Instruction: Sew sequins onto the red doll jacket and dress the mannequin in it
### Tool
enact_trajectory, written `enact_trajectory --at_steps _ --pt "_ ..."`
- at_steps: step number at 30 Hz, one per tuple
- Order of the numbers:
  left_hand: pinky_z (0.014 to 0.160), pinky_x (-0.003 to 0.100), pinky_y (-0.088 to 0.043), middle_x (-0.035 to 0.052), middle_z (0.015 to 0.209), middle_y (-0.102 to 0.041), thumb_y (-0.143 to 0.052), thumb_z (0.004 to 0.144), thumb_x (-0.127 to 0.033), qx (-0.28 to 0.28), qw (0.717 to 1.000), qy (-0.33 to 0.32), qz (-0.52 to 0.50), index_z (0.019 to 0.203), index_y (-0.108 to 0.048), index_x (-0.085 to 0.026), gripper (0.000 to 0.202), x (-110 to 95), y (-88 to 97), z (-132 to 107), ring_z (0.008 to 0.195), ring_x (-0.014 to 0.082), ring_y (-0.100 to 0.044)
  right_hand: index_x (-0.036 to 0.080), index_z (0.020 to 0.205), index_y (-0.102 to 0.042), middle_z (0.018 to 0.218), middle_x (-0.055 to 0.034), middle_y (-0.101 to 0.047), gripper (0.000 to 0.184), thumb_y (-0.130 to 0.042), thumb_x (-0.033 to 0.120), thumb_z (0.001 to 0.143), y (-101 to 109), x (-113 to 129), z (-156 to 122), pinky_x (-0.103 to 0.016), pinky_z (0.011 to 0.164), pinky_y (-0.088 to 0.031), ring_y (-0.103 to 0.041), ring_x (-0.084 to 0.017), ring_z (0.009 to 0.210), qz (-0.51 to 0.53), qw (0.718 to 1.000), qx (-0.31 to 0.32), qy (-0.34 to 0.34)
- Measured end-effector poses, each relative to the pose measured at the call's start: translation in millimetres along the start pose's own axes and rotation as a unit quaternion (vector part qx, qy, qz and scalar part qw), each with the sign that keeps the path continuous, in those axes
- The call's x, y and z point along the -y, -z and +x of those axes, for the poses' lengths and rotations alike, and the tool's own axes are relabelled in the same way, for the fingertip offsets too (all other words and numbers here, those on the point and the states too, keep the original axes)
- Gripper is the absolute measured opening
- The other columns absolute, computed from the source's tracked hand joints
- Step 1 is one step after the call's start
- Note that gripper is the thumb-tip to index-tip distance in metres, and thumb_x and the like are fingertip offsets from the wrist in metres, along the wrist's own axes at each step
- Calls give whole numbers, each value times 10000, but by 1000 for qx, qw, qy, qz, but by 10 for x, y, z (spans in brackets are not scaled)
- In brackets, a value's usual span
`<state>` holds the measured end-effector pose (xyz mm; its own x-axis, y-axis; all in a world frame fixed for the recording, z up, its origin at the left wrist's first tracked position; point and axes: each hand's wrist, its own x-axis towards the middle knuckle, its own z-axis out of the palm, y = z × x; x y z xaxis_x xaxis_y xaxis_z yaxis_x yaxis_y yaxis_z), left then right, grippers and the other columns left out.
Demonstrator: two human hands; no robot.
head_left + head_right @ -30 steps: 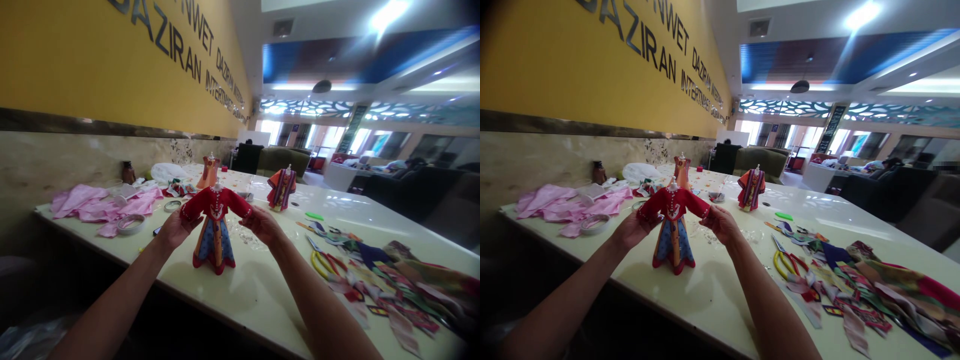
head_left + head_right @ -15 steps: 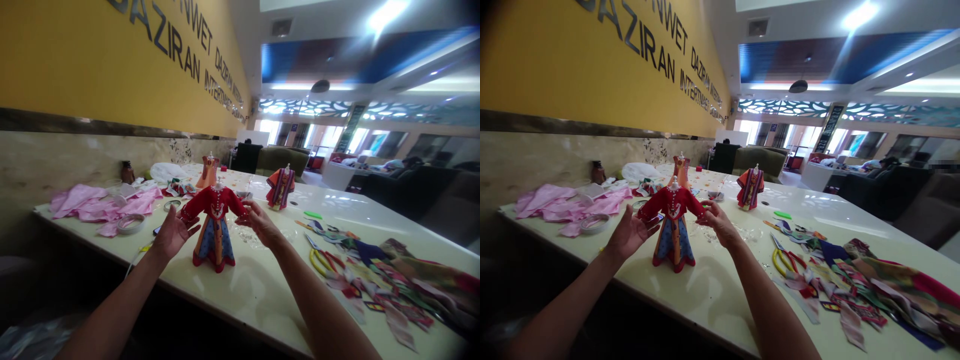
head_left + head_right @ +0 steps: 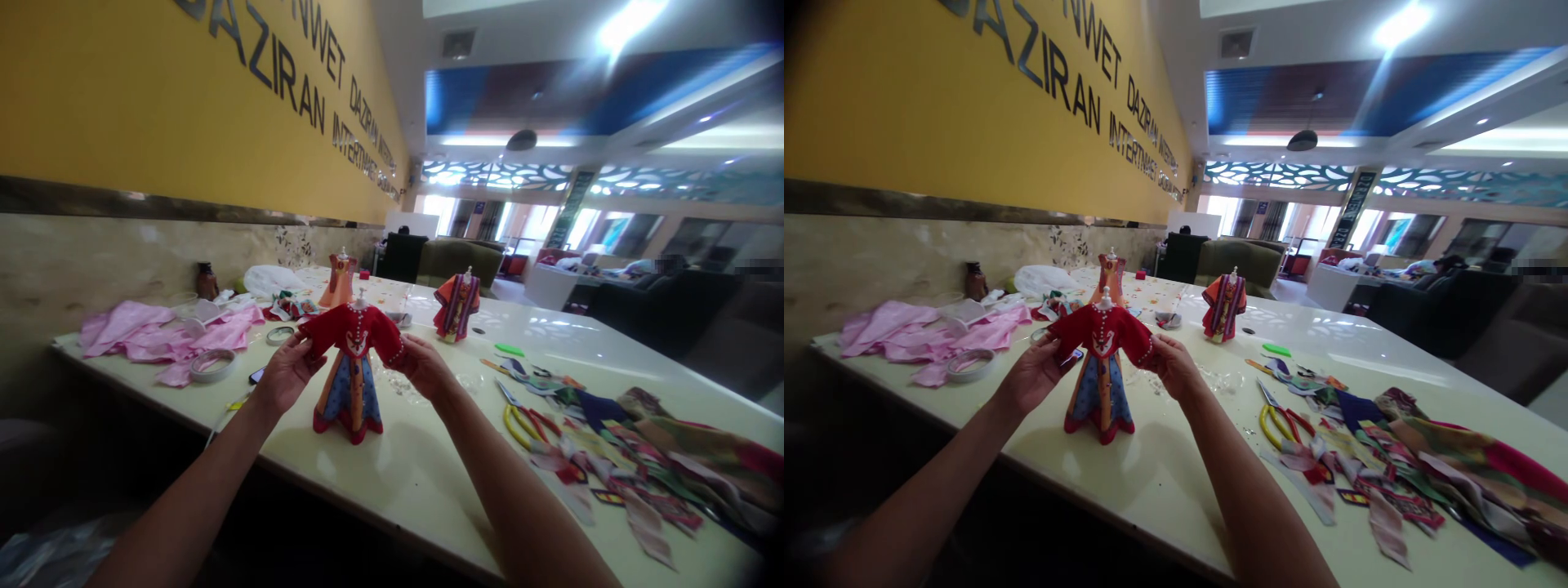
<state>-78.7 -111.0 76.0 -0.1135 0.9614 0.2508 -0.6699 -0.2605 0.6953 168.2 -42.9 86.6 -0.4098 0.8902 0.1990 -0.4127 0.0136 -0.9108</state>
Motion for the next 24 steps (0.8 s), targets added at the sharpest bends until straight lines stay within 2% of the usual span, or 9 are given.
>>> enact_trajectory --at_steps 7,10,12,14,15,18,21,24 --pt "786 319 -590 34 1012 -716 -650 818 -141 -27 999 21 -9 1044 -641 -189 232 62 108 -99 845 151 -687 192 746 -618 714 -7 -664 329 -768 482 710 100 -92 -94 -305 689 -520 -605 -124 615 -41 999 4 -29" --pt "779 299 -567 34 939 -698 -669 796 -181 -63 997 30 34 1032 -655 -182 237 131 174 -248 837 152 -665 169 719 -645 701 -26 -668 343 -780 484 690 175 -134 -177 -299 671 -501 -608 -129 616 -93 994 11 -51" --pt "773 280 -544 20 854 -672 -675 805 -252 -102 990 4 103 953 -675 -175 167 200 195 -397 805 143 -636 151 711 -670 691 -39 -671 328 -800 449 674 178 -151 -253 -277 647 -472 -601 -127 617 -131 990 23 -54" --pt "794 257 -507 9 811 -651 -680 818 -314 -110 964 -62 233 836 -680 -174 141 258 178 -557 807 141 -605 142 687 -683 615 -15 -632 313 -796 434 683 134 -144 -337 -244 599 -420 -545 -99 569 -161 985 40 -39" --pt "802 246 -486 9 795 -645 -677 826 -324 -88 942 -89 311 796 -682 -172 156 274 152 -629 811 143 -593 141 668 -684 565 3 -594 315 -784 438 696 97 -131 -380 -232 568 -385 -498 -83 536 -171 984 50 -28" --pt "729 236 -451 9 805 -646 -648 852 -328 -34 888 -145 435 864 -717 -192 152 269 20 -764 767 149 -566 141 643 -691 459 47 -453 345 -733 469 740 -43 -69 -493 -231 489 -265 -360 -64 471 -191 979 78 -4" --pt "663 240 -432 4 797 -644 -624 867 -310 -27 874 -184 449 1094 -717 -226 259 232 -140 -762 681 144 -529 151 875 -747 474 71 -383 335 -668 467 796 -190 -20 -563 -237 477 -220 -311 -71 471 -209 973 93 36" --pt "711 243 -431 10 828 -649 -664 836 -265 -29 885 -189 424 1183 -694 -222 351 225 -260 -688 733 159 -545 172 1127 -710 526 68 -395 403 -616 431 834 -312 -22 -573 -241 488 -248 -322 -82 493 -261 958 75 92"
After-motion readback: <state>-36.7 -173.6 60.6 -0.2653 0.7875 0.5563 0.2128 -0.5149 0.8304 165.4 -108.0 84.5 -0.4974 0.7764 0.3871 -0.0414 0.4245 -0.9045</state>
